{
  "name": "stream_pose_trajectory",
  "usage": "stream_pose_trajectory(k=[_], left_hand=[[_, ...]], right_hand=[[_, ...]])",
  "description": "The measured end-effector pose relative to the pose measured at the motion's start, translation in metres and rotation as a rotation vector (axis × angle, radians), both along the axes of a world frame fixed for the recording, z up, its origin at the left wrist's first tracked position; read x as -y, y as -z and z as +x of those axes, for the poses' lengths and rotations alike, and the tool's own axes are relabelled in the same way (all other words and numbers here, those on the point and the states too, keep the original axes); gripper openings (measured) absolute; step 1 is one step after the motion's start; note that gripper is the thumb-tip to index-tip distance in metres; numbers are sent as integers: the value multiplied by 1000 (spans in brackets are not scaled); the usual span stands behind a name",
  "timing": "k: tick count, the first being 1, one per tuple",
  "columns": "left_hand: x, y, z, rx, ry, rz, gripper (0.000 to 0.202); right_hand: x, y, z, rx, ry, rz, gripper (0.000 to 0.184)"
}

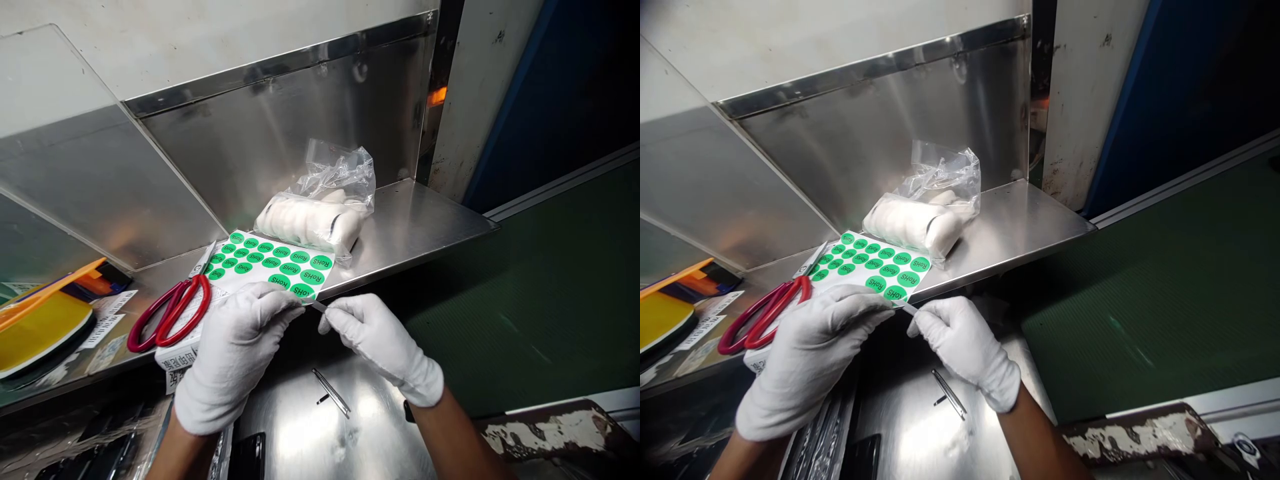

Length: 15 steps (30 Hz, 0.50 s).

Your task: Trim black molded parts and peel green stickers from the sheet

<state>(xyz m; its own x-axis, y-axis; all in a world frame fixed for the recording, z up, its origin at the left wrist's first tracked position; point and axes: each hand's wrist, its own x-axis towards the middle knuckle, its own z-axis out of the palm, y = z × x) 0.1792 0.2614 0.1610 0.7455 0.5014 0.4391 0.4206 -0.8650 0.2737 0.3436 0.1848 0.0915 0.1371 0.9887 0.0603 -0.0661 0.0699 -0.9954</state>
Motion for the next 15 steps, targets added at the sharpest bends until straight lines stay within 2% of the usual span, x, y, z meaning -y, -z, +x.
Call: stream_pose_trajectory(k=[8, 15], left_hand=[[2, -3, 0, -37, -21, 44, 13], [5, -3, 2, -36, -18, 60, 12]], right_hand=[[5, 0, -8, 40, 58, -28, 23], [2, 1, -14, -37, 72, 11, 23]])
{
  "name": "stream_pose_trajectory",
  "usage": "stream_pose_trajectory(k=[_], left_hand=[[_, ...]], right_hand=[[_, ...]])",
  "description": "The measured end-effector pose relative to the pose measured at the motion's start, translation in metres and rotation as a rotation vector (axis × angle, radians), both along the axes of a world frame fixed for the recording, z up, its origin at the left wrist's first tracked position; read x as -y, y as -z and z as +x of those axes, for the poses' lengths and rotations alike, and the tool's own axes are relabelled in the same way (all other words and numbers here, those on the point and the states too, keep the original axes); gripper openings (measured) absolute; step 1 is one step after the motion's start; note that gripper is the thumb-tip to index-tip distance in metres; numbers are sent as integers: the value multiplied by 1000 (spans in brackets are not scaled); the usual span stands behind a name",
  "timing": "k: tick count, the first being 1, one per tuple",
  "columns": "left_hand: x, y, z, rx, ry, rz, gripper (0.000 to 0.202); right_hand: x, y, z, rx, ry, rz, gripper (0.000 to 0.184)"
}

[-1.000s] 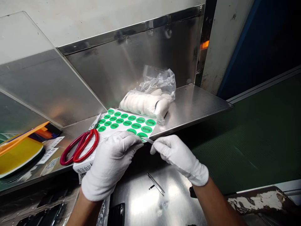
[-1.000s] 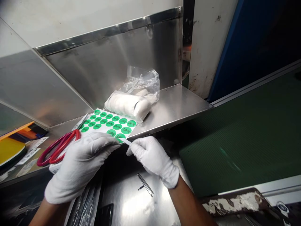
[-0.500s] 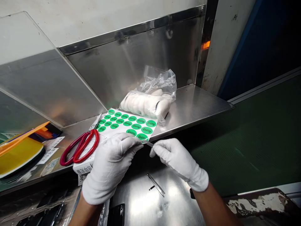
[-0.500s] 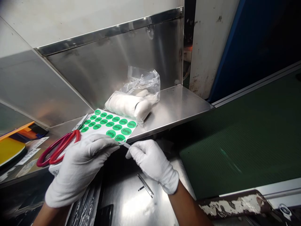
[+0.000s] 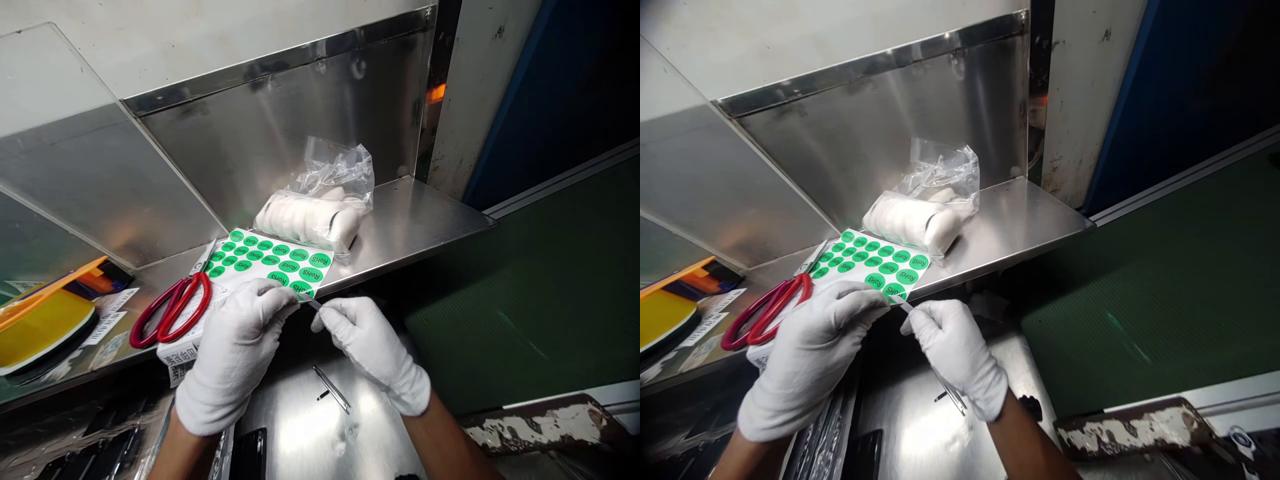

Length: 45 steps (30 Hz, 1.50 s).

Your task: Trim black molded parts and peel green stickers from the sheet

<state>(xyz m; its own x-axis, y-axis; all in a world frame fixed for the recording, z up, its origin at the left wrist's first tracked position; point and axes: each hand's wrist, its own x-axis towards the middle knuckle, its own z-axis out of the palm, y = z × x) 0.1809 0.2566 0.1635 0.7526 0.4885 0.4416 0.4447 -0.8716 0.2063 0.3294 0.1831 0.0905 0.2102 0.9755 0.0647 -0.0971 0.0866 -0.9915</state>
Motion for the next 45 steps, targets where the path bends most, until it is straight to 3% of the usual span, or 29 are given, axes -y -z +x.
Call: stream_pose_trajectory(k=[10, 19, 25, 31, 35, 40, 45], left_hand=[[3, -2, 0, 95, -31, -54, 7], [0, -10, -6, -24, -47, -94, 7], [0, -10, -10, -2, -173, -196, 15], [-2, -7, -11, 41, -63, -173, 4], [-3, -6, -11, 49, -164, -201, 16], [-2, -4, -13, 104, -83, -219, 11], [0, -1, -18, 151, -143, -209, 11]], right_hand=[[2, 1, -3, 2, -7, -9, 24], [-3, -1, -12, -11, 41, 56, 23], [-4, 1, -17, -25, 38, 69, 24], [-1, 3, -16, 1, 33, 60, 23], [0, 6, -17, 3, 31, 49, 22], [-6, 7, -19, -33, 30, 96, 22], [-9, 5, -18, -34, 25, 120, 23]])
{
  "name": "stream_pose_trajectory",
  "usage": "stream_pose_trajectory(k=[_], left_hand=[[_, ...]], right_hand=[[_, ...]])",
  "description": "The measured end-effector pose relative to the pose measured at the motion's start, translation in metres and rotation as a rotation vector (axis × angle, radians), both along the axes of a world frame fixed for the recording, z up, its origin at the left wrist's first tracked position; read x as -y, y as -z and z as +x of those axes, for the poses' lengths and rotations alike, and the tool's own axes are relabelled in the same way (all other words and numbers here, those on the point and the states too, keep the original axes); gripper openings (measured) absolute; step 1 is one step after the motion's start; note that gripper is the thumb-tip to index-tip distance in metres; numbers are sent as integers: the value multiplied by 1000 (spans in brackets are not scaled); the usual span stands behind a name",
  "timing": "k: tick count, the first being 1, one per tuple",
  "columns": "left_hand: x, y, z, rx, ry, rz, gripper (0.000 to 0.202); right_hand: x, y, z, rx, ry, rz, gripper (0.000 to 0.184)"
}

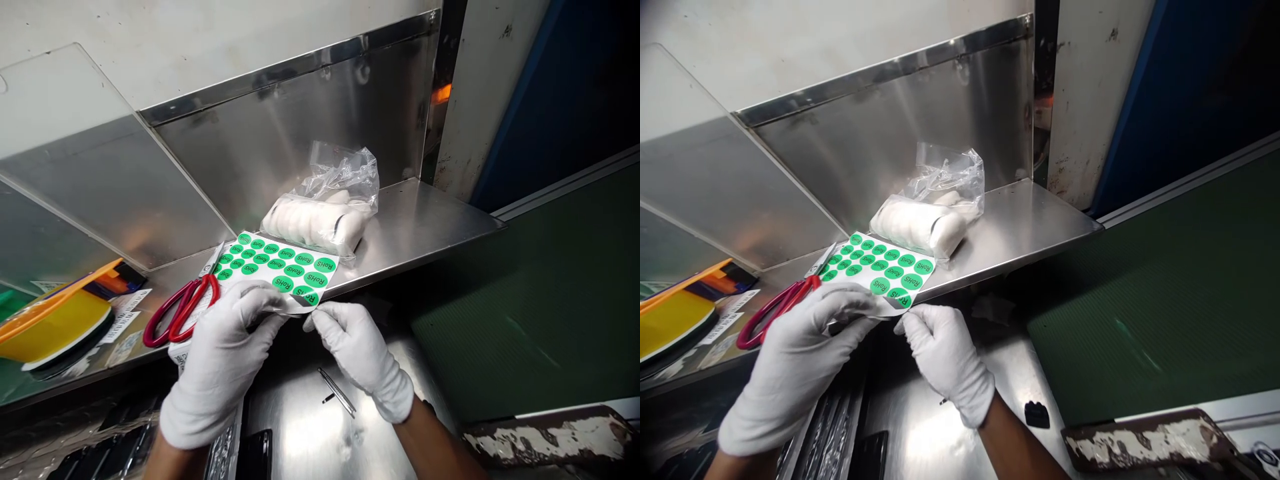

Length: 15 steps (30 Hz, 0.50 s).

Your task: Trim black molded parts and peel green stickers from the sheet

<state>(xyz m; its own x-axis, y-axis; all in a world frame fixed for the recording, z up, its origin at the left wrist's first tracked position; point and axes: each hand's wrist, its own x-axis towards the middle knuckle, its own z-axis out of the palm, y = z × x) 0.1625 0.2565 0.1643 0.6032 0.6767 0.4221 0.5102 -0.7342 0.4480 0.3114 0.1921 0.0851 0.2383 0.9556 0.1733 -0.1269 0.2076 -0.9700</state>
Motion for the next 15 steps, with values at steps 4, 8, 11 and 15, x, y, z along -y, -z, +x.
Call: stream_pose_trajectory(k=[4, 8, 11, 15], left_hand=[[-1, 0, -5, -39, 6, -4, 8], [-2, 1, -4, -54, 28, 32, 9], [-2, 1, -3, -43, 32, 64, 10], [-1, 0, -4, -46, 20, 73, 11]], right_hand=[[0, 2, 0, 13, 4, 1, 24], [0, 3, -3, 69, 19, 13, 23], [2, 3, -3, 93, 31, 18, 23], [4, 4, -2, 117, 18, 15, 22]])
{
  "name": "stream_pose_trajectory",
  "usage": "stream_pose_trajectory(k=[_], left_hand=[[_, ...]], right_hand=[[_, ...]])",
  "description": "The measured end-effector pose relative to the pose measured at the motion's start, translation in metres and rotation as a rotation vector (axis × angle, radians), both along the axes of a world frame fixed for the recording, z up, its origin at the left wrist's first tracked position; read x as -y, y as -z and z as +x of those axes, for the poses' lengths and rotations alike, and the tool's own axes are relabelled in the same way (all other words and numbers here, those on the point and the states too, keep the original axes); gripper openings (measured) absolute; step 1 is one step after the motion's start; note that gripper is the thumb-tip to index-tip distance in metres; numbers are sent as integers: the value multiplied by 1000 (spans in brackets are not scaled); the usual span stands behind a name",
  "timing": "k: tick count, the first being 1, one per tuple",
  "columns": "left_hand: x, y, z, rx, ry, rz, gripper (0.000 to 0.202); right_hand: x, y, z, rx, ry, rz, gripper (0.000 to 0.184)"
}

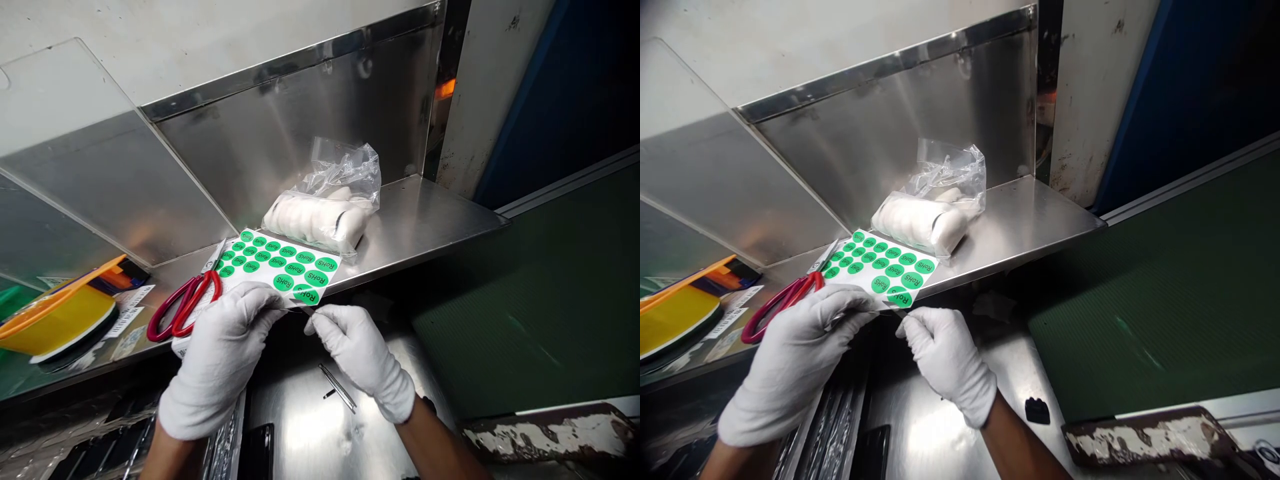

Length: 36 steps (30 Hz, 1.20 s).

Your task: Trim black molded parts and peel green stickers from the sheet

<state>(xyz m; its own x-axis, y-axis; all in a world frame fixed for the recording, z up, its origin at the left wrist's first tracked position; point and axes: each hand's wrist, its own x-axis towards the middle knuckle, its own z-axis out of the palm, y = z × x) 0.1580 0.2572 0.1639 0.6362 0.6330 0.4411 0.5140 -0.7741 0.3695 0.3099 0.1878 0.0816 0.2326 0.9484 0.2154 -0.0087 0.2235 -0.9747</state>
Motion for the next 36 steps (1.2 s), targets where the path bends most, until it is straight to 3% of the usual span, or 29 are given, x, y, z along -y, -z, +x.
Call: stream_pose_trajectory(k=[13, 21, 28, 36], left_hand=[[1, -3, 6, 6, -30, -87, 6], [5, -18, 10, -33, -30, -190, 11], [2, -22, 12, -6, -75, -272, 7], [5, -35, 15, -76, -180, -405, 22]], right_hand=[[-5, 2, -11, -27, 17, 18, 23], [-5, -3, -20, -65, 47, 36, 25], [-5, -4, -27, -116, 41, 14, 25], [2, -7, -24, -108, 76, 8, 25]])
